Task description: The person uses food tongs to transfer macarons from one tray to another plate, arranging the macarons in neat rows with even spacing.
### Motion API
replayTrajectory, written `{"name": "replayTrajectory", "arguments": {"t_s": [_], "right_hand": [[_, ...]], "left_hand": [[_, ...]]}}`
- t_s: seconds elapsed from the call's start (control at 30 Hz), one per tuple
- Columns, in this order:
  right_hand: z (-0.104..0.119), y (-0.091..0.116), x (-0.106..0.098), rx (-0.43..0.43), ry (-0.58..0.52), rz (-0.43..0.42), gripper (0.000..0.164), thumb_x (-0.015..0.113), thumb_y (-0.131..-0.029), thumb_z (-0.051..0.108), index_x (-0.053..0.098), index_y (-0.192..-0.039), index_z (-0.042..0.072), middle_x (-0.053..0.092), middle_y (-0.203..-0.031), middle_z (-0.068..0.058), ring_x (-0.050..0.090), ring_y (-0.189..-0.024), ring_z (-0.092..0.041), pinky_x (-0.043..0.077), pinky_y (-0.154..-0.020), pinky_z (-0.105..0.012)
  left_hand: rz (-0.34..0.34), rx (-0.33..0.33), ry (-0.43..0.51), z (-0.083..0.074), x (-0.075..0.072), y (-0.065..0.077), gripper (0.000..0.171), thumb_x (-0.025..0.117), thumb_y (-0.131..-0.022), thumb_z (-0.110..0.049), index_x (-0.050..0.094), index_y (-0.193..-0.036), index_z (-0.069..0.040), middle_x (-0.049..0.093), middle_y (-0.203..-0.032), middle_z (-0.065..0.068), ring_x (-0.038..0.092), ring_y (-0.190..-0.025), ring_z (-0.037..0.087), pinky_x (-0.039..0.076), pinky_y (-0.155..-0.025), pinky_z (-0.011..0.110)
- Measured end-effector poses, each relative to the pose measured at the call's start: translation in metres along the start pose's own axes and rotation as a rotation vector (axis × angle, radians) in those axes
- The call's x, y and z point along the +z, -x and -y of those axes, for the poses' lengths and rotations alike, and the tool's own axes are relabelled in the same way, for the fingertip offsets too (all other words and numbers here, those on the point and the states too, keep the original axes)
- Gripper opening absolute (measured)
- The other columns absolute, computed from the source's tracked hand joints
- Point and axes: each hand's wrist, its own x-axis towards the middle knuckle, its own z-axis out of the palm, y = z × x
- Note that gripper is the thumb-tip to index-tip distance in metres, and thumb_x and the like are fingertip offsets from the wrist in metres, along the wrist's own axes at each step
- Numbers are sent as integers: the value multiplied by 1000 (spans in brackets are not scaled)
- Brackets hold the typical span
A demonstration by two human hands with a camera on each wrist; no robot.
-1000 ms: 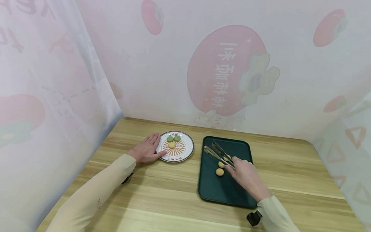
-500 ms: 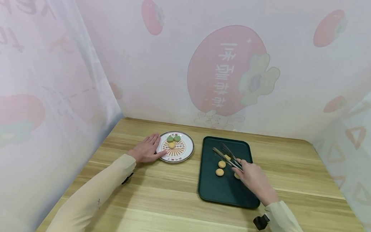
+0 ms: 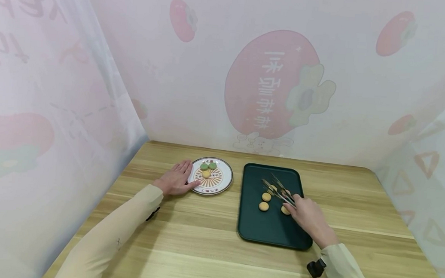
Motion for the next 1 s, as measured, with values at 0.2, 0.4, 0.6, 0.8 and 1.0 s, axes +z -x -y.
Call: {"name": "replayTrajectory", "arguments": {"t_s": [0.2, 0.4, 0.6, 0.8, 1.0], "right_hand": [[-4, 1, 4, 22, 8, 12, 28, 63, -96, 30, 55, -86, 5, 44, -59, 0, 41, -47, -13, 30, -43, -24], [-5, 3, 5, 27, 12, 12, 28, 64, -96, 29, 54, -84, 5, 44, -59, 0, 40, -48, -13, 29, -44, -25], [-6, 3, 4, 25, 22, 9, 28, 64, -95, 29, 53, -84, 5, 44, -59, 0, 40, -48, -14, 29, -44, -25], [-7, 3, 6, 27, 30, 23, 28, 64, -95, 29, 56, -85, 4, 44, -58, 0, 41, -48, -13, 29, -44, -25], [-8, 3, 8, 29, 23, 28, 27, 63, -96, 29, 55, -83, 6, 43, -57, 1, 40, -47, -13, 29, -44, -26]], "left_hand": [[0, 2, -2, 0, 0, 0, 100, 20, -94, -76, 13, -155, 3, 9, -164, 21, 9, -153, 33, 14, -125, 45], [6, 0, 2, 1, 0, 0, 100, 20, -93, -76, 12, -156, 3, 9, -164, 21, 9, -153, 33, 14, -125, 45], [-5, 6, -1, 1, 1, -1, 102, 21, -93, -77, 13, -156, 3, 10, -164, 21, 10, -153, 33, 15, -125, 46], [-4, 6, 0, 1, 1, -1, 101, 21, -93, -76, 13, -155, 3, 9, -164, 21, 10, -153, 33, 15, -125, 45], [-3, 8, -1, 1, 0, 0, 101, 21, -93, -76, 13, -155, 3, 10, -164, 22, 10, -153, 34, 15, -125, 46]]}}
